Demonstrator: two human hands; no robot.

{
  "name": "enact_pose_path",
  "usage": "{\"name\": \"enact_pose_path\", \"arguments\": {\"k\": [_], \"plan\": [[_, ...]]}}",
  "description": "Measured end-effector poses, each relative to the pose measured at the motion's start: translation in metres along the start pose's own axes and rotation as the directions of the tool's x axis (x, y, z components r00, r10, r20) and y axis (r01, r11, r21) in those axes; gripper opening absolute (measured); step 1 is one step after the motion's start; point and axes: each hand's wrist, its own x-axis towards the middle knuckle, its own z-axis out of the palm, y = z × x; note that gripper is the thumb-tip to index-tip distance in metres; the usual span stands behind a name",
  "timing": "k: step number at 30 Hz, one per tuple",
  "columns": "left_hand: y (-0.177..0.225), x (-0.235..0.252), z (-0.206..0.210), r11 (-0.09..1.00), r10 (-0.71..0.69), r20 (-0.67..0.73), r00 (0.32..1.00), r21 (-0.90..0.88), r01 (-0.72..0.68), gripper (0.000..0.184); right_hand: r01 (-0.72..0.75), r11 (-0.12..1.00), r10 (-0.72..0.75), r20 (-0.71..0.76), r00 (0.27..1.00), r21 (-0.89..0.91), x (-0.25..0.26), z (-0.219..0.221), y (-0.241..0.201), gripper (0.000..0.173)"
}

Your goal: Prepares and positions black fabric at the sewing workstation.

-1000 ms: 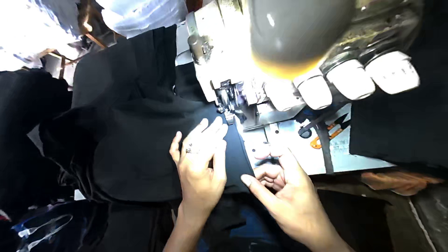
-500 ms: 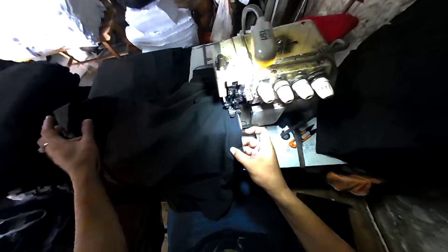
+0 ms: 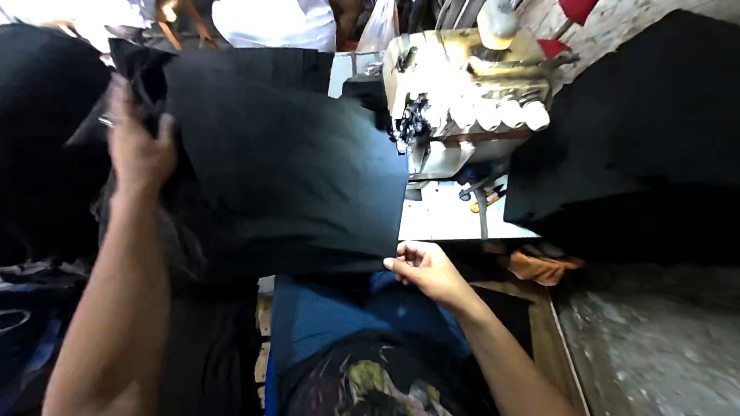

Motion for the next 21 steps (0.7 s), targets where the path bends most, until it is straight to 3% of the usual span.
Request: {"name": "enact_pose_path", "arguments": {"k": [3,7,8,10,12,13,15,17,19,21], "plan": [[-0.032,-0.044,0.06,0.977,-0.11,0.186,0.976,0.202,0.071,0.062,0.115,0.992,-0.115,0.008,0.993,-0.054,-0.019,0.004,-0.009,0.011],[-0.006,-0.098,0.048,0.996,-0.021,0.224,0.974,0.086,0.002,0.063,0.192,0.967,-0.161,0.182,0.97,-0.169,-0.03,0.012,-0.022,0.013],[0.004,-0.121,0.043,1.0,0.027,0.168,0.985,0.005,-0.028,0.056,0.209,0.949,-0.183,0.13,0.975,-0.235,-0.027,0.007,-0.02,0.015],[0.027,-0.175,0.037,0.975,0.073,0.009,0.997,-0.211,-0.07,0.037,0.212,0.901,-0.28,-0.134,0.951,-0.378,-0.011,-0.007,-0.01,0.025],[0.059,-0.23,0.044,0.922,-0.036,-0.027,0.999,-0.387,0.023,0.029,0.163,0.923,-0.271,-0.29,0.918,-0.348,0.018,-0.014,-0.009,0.042],[0.073,-0.254,0.052,0.885,-0.104,0.022,0.994,-0.455,0.103,0.028,0.141,0.958,-0.208,-0.268,0.941,-0.248,0.032,-0.011,-0.012,0.048],[0.094,-0.293,0.073,0.799,-0.17,0.172,0.97,-0.553,0.238,0.026,0.083,0.996,-0.086,-0.079,0.993,-0.031,0.045,0.009,-0.005,0.05],[0.103,-0.315,0.082,0.743,-0.11,0.274,0.955,-0.616,0.262,0.024,0.102,0.993,-0.11,0.124,0.986,0.066,0.029,0.037,0.016,0.046],[0.106,-0.327,0.077,0.74,-0.029,0.325,0.945,-0.628,0.239,0.022,0.079,0.991,-0.105,0.271,0.957,0.104,0.001,0.049,0.038,0.044],[0.102,-0.339,0.068,0.743,-0.015,0.405,0.914,-0.607,0.281,0.022,0.02,0.998,-0.038,0.326,0.945,0.06,-0.02,0.044,0.048,0.037]]}}
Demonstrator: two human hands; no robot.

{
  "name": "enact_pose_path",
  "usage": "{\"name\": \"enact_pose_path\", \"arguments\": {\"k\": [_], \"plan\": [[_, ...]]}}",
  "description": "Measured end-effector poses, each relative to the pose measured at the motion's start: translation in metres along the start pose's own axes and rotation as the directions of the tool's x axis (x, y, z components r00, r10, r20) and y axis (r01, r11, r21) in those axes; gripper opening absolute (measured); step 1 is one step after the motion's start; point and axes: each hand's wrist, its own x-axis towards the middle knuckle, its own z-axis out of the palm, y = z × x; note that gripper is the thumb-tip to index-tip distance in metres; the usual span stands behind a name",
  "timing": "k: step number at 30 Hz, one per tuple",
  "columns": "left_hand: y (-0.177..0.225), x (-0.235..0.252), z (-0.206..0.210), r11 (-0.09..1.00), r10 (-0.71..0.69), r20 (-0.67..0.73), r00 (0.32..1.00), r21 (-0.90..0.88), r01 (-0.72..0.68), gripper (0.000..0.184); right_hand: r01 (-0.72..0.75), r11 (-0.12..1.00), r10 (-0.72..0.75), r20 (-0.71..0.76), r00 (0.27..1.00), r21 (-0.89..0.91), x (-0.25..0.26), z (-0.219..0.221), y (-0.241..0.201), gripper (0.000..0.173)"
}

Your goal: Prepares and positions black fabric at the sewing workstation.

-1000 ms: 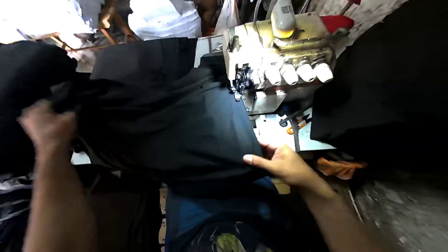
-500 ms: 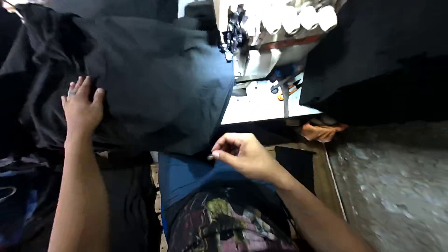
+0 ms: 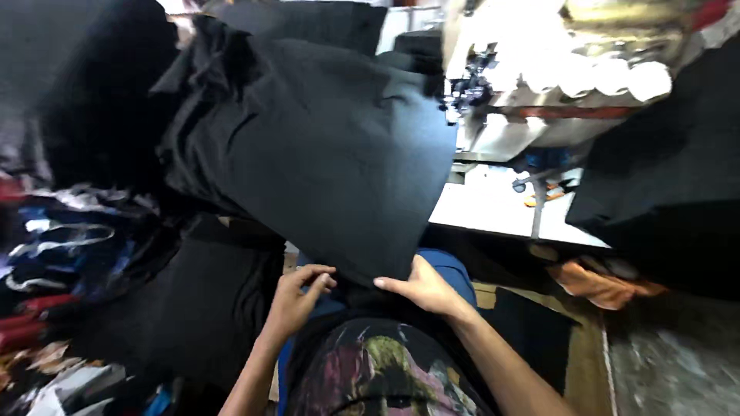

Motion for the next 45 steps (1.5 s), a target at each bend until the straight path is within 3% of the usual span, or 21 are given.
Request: {"name": "enact_pose_path", "arguments": {"k": [3,5,8,10,13,15,17,19,22,25,27,29,32,35,36,37,38,40,42,45], "plan": [[-0.003,-0.021,-0.005,0.988,-0.156,0.135,0.979,0.044,0.151,0.026,0.041,0.989,-0.046,0.034,0.998,0.144,-0.046,-0.001,-0.03,0.028],[-0.002,-0.033,-0.003,0.944,-0.293,0.128,0.947,-0.116,0.308,0.026,0.017,0.983,-0.013,-0.022,1.0,0.183,-0.072,-0.012,-0.042,0.026],[-0.018,-0.029,-0.004,0.753,-0.552,-0.118,0.825,-0.495,0.433,0.035,-0.238,0.968,0.208,-0.274,0.939,-0.084,-0.07,-0.037,-0.016,0.028],[-0.037,-0.017,-0.024,0.71,-0.641,-0.295,0.708,-0.577,0.403,0.038,-0.329,0.926,0.244,-0.371,0.896,-0.184,-0.064,-0.038,0.014,0.029],[-0.038,-0.003,-0.085,0.837,-0.512,-0.49,0.705,-0.469,0.281,0.034,-0.26,0.95,0.179,-0.381,0.907,-0.172,-0.071,-0.023,0.023,0.021],[-0.041,0.017,-0.132,0.936,-0.336,-0.586,0.737,-0.298,0.19,0.032,-0.222,0.959,0.134,-0.407,0.904,-0.177,-0.073,-0.017,0.019,0.015],[-0.048,0.053,-0.177,0.981,-0.175,-0.665,0.726,-0.057,0.184,0.036,-0.199,0.961,0.1,-0.425,0.9,-0.194,-0.071,-0.017,0.015,0.015],[-0.053,0.092,-0.214,0.94,-0.123,-0.7,0.703,0.145,0.309,0.044,-0.192,0.959,0.078,-0.46,0.884,-0.207,-0.069,-0.016,0.01,0.017],[-0.065,0.126,-0.235,0.843,-0.157,-0.665,0.73,0.294,0.45,0.052,-0.236,0.942,0.081,-0.519,0.851,-0.239,-0.072,-0.019,0.007,0.021],[-0.051,0.125,-0.25,0.75,-0.047,-0.622,0.782,0.495,0.439,0.049,-0.288,0.914,0.131,-0.466,0.875,-0.285,-0.093,-0.025,0.013,0.02],[-0.038,0.131,-0.276,0.75,0.069,-0.642,0.764,0.538,0.384,0.054,-0.236,0.945,0.137,-0.38,0.915,-0.227,-0.105,-0.022,0.016,0.014],[-0.032,0.149,-0.296,0.792,0.053,-0.679,0.732,0.475,0.383,0.06,-0.211,0.965,0.148,-0.341,0.929,-0.157,-0.103,-0.01,0.013,0.014],[-0.01,0.157,-0.253,0.841,0.036,-0.677,0.735,0.418,0.344,0.059,-0.204,0.975,0.166,-0.331,0.929,-0.085,-0.087,0.008,-0.002,0.017],[0.009,0.094,-0.15,0.936,0.26,-0.522,0.813,0.343,-0.079,0.052,-0.145,0.989,0.144,-0.362,0.921,0.025,-0.084,0.02,-0.018,0.017],[0.009,0.058,-0.108,0.964,0.249,-0.432,0.867,0.197,-0.178,0.038,-0.125,0.989,0.145,-0.352,0.925,0.079,-0.086,0.024,-0.023,0.016],[0.005,0.021,-0.068,0.986,0.15,-0.289,0.946,-0.021,-0.163,0.026,-0.111,0.984,0.152,-0.332,0.931,0.138,-0.088,0.028,-0.027,0.015],[-0.002,-0.014,-0.034,0.972,0.029,-0.06,0.998,-0.232,-0.042,0.035,-0.103,0.975,0.161,-0.3,0.94,0.199,-0.088,0.031,-0.032,0.013],[-0.013,-0.058,0.013,0.904,-0.06,0.294,0.954,-0.39,0.177,0.06,-0.093,0.946,0.165,-0.213,0.963,0.312,-0.084,0.034,-0.044,0.01],[-0.013,-0.065,0.028,0.797,-0.07,0.388,0.919,-0.533,0.285,0.076,-0.084,0.926,0.141,-0.132,0.981,0.369,-0.081,0.036,-0.056,0.008],[0.012,-0.042,0.04,0.286,-0.179,0.295,0.939,-0.897,0.336,0.074,-0.017,0.937,0.029,-0.029,0.999,0.348,-0.091,0.038,-0.065,0.008]]}}
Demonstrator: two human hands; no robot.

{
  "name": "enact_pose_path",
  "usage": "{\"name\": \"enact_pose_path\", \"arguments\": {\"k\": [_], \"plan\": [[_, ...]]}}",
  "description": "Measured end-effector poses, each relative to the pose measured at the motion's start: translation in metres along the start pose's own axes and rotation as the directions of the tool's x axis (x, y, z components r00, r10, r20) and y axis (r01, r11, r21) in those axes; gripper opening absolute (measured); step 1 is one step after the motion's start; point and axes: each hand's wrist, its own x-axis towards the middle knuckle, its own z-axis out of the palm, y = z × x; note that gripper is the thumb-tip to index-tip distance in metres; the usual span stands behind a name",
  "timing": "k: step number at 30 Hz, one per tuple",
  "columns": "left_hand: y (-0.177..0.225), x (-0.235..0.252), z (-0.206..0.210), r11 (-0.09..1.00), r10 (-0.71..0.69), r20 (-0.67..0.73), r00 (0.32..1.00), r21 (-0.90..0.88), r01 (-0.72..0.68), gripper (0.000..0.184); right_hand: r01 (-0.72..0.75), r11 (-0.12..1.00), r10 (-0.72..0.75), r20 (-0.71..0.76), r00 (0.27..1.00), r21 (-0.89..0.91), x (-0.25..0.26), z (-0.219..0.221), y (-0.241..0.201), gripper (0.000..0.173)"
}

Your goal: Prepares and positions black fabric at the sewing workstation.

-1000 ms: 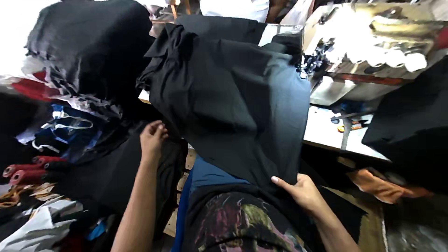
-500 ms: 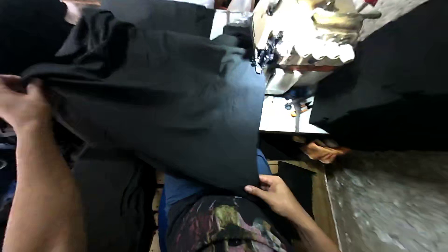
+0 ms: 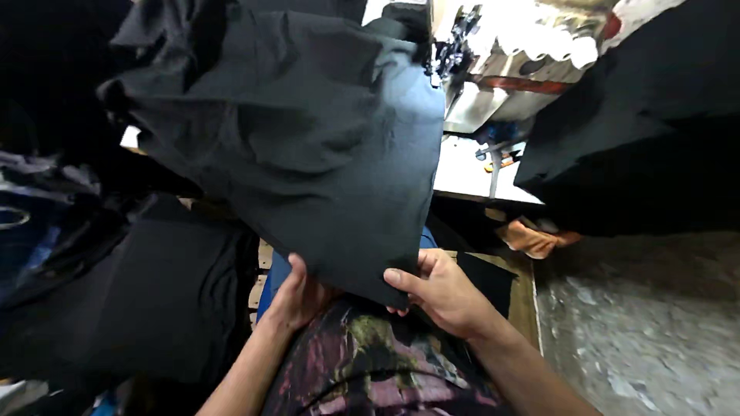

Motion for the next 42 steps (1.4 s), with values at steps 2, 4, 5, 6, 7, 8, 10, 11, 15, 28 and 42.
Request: {"name": "enact_pose_path", "arguments": {"k": [2,4,5,6,7,8,10,11,15,28,42], "plan": [[0.011,0.007,0.027,0.967,0.104,-0.255,0.961,-0.201,-0.158,0.053,0.075,0.991,-0.071,0.038,0.997,-0.111,-0.018,-0.002,-0.001,0.011],[0.027,-0.004,0.046,0.964,0.19,-0.442,0.876,-0.084,-0.252,0.034,0.112,0.963,-0.118,-0.011,0.993,-0.245,-0.036,-0.013,0.002,0.013],[0.032,-0.015,0.05,0.965,0.246,-0.462,0.852,0.037,-0.259,0.028,0.099,0.943,-0.122,-0.053,0.991,-0.317,-0.04,-0.021,0.007,0.015],[0.033,-0.025,0.051,0.951,0.31,-0.463,0.831,0.149,-0.272,0.022,0.064,0.922,-0.108,-0.095,0.99,-0.382,-0.043,-0.029,0.014,0.017],[0.03,-0.033,0.052,0.927,0.369,-0.453,0.812,0.241,-0.287,0.021,0.026,0.904,-0.094,-0.139,0.986,-0.427,-0.044,-0.035,0.021,0.018],[0.026,-0.037,0.053,0.901,0.417,-0.44,0.795,0.312,-0.3,0.024,0.0,0.884,-0.095,-0.182,0.979,-0.467,-0.044,-0.04,0.027,0.019],[0.023,-0.04,0.052,0.871,0.463,-0.424,0.778,0.379,-0.312,0.028,-0.024,0.885,-0.106,-0.251,0.962,-0.466,-0.045,-0.04,0.037,0.023],[0.023,-0.04,0.052,0.865,0.47,-0.42,0.776,0.396,-0.309,0.029,-0.028,0.906,-0.099,-0.276,0.956,-0.421,-0.049,-0.038,0.04,0.025],[0.023,-0.039,0.048,0.858,0.469,-0.431,0.771,0.429,-0.282,0.029,-0.028,0.958,-0.063,-0.306,0.95,-0.287,-0.055,-0.035,0.041,0.018],[0.022,-0.038,0.045,0.896,0.416,-0.424,0.805,0.345,-0.281,0.029,-0.002,0.984,-0.025,-0.154,0.988,-0.177,-0.062,-0.047,0.033,0.018],[0.043,-0.056,0.049,0.764,0.554,-0.244,0.796,0.53,-0.369,0.03,0.036,0.981,-0.093,-0.297,0.95,-0.192,-0.074,-0.024,0.032,0.017]]}}
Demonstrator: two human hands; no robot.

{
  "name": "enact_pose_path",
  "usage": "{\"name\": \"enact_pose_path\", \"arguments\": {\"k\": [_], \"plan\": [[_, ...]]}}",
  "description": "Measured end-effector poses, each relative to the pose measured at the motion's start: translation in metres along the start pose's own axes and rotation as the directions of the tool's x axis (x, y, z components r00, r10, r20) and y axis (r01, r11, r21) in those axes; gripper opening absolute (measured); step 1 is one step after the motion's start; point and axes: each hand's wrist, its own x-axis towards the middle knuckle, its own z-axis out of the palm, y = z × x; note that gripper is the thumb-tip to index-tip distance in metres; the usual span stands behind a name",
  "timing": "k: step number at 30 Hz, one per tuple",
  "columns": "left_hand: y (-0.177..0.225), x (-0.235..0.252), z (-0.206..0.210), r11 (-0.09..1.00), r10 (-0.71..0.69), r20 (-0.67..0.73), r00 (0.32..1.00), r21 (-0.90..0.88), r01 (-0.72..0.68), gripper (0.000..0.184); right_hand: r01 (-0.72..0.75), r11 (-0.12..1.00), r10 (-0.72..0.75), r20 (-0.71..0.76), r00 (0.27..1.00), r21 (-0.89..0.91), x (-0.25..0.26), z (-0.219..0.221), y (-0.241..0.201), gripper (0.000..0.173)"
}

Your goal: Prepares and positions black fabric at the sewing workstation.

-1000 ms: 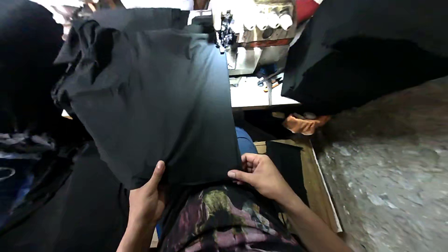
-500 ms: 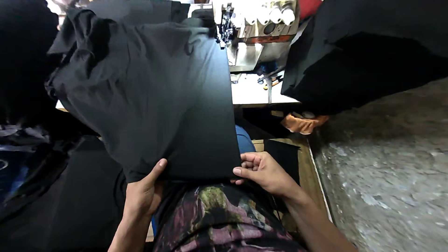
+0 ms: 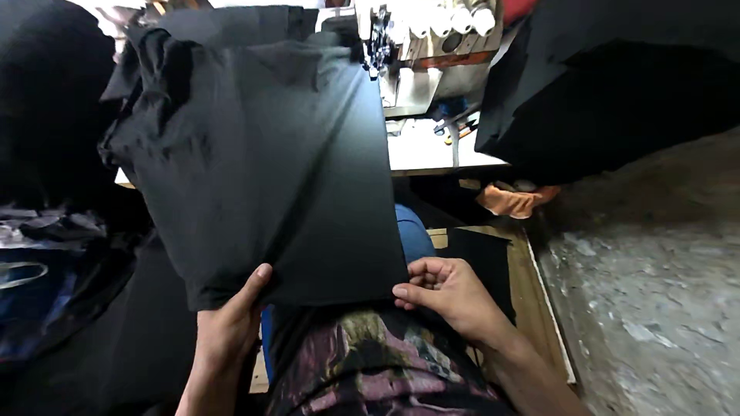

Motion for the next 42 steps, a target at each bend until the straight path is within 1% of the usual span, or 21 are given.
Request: {"name": "enact_pose_path", "arguments": {"k": [2,4,7,10,14,16,20,23,25,27,28,30,32,33,35,37,38,40,42], "plan": [[-0.01,0.002,-0.001,0.999,-0.036,-0.02,0.999,0.001,0.036,0.03,-0.01,1.0,0.01,-0.003,1.0,0.012,0.002,-0.002,0.005,0.016],[-0.016,0.001,-0.002,0.998,-0.069,-0.031,0.997,0.003,0.069,0.033,-0.022,0.999,0.022,0.002,1.0,0.046,0.0,-0.004,0.007,0.012],[-0.021,0.002,-0.003,0.998,-0.063,-0.03,0.998,0.013,0.064,0.037,-0.06,0.991,0.057,0.029,0.998,0.117,0.0,-0.007,0.01,0.006],[-0.024,0.002,-0.002,0.999,-0.049,-0.041,0.998,0.016,0.05,0.039,-0.086,0.983,0.081,0.043,0.996,0.16,0.001,-0.009,0.012,0.009],[-0.023,0.0,0.002,0.998,-0.059,-0.059,0.997,0.005,0.06,0.039,-0.073,0.988,0.071,0.016,0.997,0.137,0.003,-0.009,0.01,0.015],[-0.022,-0.001,0.002,0.998,-0.061,-0.059,0.996,-0.008,0.061,0.039,-0.069,0.989,0.068,0.012,0.998,0.135,0.002,-0.009,0.01,0.015],[-0.027,0.0,0.0,0.997,-0.079,-0.058,0.995,-0.014,0.079,0.038,-0.055,0.99,0.05,0.039,0.998,0.132,0.001,-0.011,0.013,0.016],[-0.02,-0.002,0.001,0.999,-0.038,-0.023,0.999,0.022,0.039,0.039,-0.028,0.993,0.021,0.062,0.998,0.114,-0.002,-0.015,0.01,0.02],[-0.016,0.0,0.001,0.997,-0.028,-0.001,1.0,0.065,0.028,0.035,-0.025,0.996,0.019,0.068,0.998,0.085,0.0,-0.017,0.008,0.023],[-0.028,0.005,-0.001,0.991,-0.089,0.007,0.996,0.1,0.088,0.031,-0.042,0.999,0.041,0.045,0.998,0.023,0.01,-0.019,0.015,0.03],[-0.039,0.005,-0.002,0.98,-0.139,-0.016,0.99,0.141,0.14,0.031,-0.046,0.999,0.047,0.03,0.998,-0.026,0.016,-0.021,0.024,0.035],[-0.051,-0.001,-0.005,0.95,-0.213,-0.057,0.975,0.223,0.22,0.037,-0.019,0.995,0.019,0.0,1.0,-0.098,0.022,-0.026,0.042,0.045],[-0.037,-0.009,-0.006,0.951,-0.184,-0.055,0.981,0.243,0.192,0.043,0.035,0.996,-0.032,0.03,0.999,-0.084,0.019,-0.032,0.04,0.051],[-0.024,-0.013,-0.005,0.95,-0.172,-0.055,0.983,0.255,0.181,0.041,0.031,0.997,-0.026,0.067,0.997,-0.067,0.014,-0.035,0.032,0.052],[-0.009,-0.009,-0.003,0.942,-0.187,0.008,0.982,0.283,0.177,0.038,-0.016,0.997,0.025,0.124,0.992,-0.071,0.011,-0.039,0.016,0.05],[-0.017,0.006,-0.006,0.932,-0.222,0.057,0.973,0.306,0.195,0.041,-0.06,0.996,0.069,0.142,0.988,-0.064,0.023,-0.043,0.016,0.045],[-0.02,0.018,0.002,0.917,-0.244,0.041,0.969,0.335,0.217,0.04,-0.071,0.996,0.077,0.138,0.988,-0.045,0.033,-0.046,0.018,0.042],[-0.023,0.039,0.021,0.884,-0.28,-0.033,0.959,0.381,0.271,0.035,-0.076,0.997,0.075,0.126,0.989,-0.003,0.05,-0.05,0.019,0.037],[-0.025,0.057,0.03,0.881,-0.291,-0.063,0.955,0.373,0.293,0.034,-0.066,0.997,0.063,0.111,0.992,0.03,0.065,-0.051,0.015,0.033]]}}
